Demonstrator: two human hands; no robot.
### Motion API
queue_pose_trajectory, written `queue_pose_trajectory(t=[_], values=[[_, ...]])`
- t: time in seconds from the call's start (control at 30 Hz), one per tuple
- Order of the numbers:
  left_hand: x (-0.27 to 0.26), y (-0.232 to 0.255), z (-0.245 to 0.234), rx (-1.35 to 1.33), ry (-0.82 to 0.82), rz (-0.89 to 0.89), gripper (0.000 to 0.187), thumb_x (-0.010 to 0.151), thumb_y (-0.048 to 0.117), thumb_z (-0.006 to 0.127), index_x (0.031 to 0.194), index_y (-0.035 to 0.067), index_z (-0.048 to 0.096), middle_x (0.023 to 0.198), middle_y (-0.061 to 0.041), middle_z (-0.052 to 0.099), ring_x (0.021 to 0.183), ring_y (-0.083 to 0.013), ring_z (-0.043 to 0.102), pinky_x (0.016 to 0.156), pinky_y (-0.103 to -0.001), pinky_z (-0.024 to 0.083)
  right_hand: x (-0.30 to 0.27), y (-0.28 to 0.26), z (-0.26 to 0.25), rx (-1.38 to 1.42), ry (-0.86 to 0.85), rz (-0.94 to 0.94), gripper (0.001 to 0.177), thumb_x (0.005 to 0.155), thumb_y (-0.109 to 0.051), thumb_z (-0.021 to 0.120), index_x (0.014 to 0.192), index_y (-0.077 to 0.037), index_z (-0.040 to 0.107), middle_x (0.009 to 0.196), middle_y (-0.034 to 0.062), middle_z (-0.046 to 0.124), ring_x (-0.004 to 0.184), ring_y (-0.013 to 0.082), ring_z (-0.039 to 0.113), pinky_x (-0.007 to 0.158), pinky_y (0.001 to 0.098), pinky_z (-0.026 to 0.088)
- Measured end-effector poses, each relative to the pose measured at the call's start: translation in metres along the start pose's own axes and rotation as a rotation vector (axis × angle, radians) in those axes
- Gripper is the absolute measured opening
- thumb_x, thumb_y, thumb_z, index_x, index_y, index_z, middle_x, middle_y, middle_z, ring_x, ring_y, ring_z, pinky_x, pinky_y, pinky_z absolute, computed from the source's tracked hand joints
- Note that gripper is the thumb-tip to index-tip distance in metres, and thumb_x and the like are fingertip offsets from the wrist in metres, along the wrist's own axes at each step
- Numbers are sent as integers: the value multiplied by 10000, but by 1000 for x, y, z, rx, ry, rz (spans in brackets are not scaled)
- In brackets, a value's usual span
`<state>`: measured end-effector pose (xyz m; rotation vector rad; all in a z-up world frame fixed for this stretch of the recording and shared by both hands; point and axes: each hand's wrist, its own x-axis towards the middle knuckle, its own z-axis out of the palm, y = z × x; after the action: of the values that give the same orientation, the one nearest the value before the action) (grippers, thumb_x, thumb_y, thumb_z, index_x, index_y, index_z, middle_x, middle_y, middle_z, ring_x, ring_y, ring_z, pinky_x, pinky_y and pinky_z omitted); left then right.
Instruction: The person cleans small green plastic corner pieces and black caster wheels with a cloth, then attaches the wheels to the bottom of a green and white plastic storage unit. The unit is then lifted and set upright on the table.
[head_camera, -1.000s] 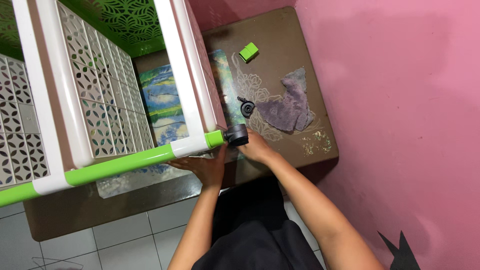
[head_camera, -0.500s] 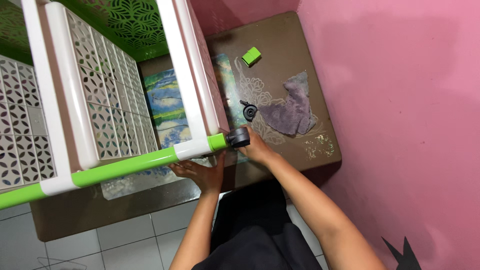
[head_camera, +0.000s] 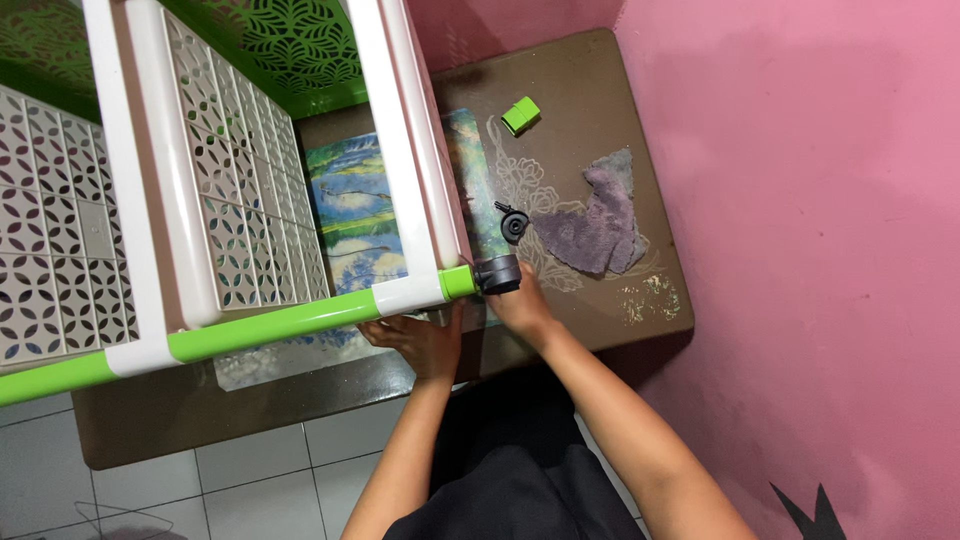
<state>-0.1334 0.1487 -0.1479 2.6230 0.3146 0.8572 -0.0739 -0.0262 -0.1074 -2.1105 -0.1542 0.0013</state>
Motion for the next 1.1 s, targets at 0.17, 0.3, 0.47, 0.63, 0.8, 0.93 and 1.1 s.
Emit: queue_pose_trajectory(t=[0.17,0.3,0.47,0.63,0.8,0.93,1.1], values=[[-9,-5,3,-28,-32,10,1449,801,716,784,1575,-38,-179,1538,-433,-32,1442,-646,51,1140,-795,177,-1,-7,3,-38,-21,-50,343,772,-181,762,1111,-140,733,956,111,758,983,323,700,974,489,466],[-30,-2,12,-50,-162,-20,1417,786,641,796,1524,-139,-129,1520,-488,-14,1410,-680,77,1116,-793,164,1,-8,-6,-157,-58,-7,347,697,-208,823,1021,-104,753,1003,167,736,1037,373,656,953,517,440],[-43,16,7,-134,-77,191,1111,865,477,798,1536,-118,142,1507,-405,299,1332,-537,342,1102,-675,295,18,17,-38,-336,46,-46,318,819,-160,779,1123,-87,722,1201,151,722,1168,351,641,1060,468,460],[-27,49,-2,-381,-473,417,778,852,245,769,1484,-13,395,1439,-248,489,1315,-446,486,1120,-544,379,44,36,-51,-388,86,-159,482,820,-80,732,1296,-68,660,1420,252,557,1251,439,560,1053,481,451],[14,96,11,-436,-490,302,757,855,128,727,1521,-7,394,1466,-261,483,1315,-470,474,1123,-521,397,72,38,-55,-492,-196,-200,510,779,-158,775,1268,-102,640,1335,231,542,1223,453,532,1018,523,445],[48,124,34,-537,-414,238,744,859,69,664,1528,-30,356,1503,-272,455,1381,-468,455,1156,-531,373,93,58,-73,-265,-118,-14,466,820,-160,737,1268,-102,621,1273,200,553,1152,425,574,953,487,499],[85,155,57,-498,-549,109,737,882,122,690,1516,-39,349,1495,-290,410,1368,-479,404,1136,-525,341,181,91,-111,-229,181,-60,276,862,-160,750,1106,-66,664,1190,192,603,1141,396,620,995,455,520]])
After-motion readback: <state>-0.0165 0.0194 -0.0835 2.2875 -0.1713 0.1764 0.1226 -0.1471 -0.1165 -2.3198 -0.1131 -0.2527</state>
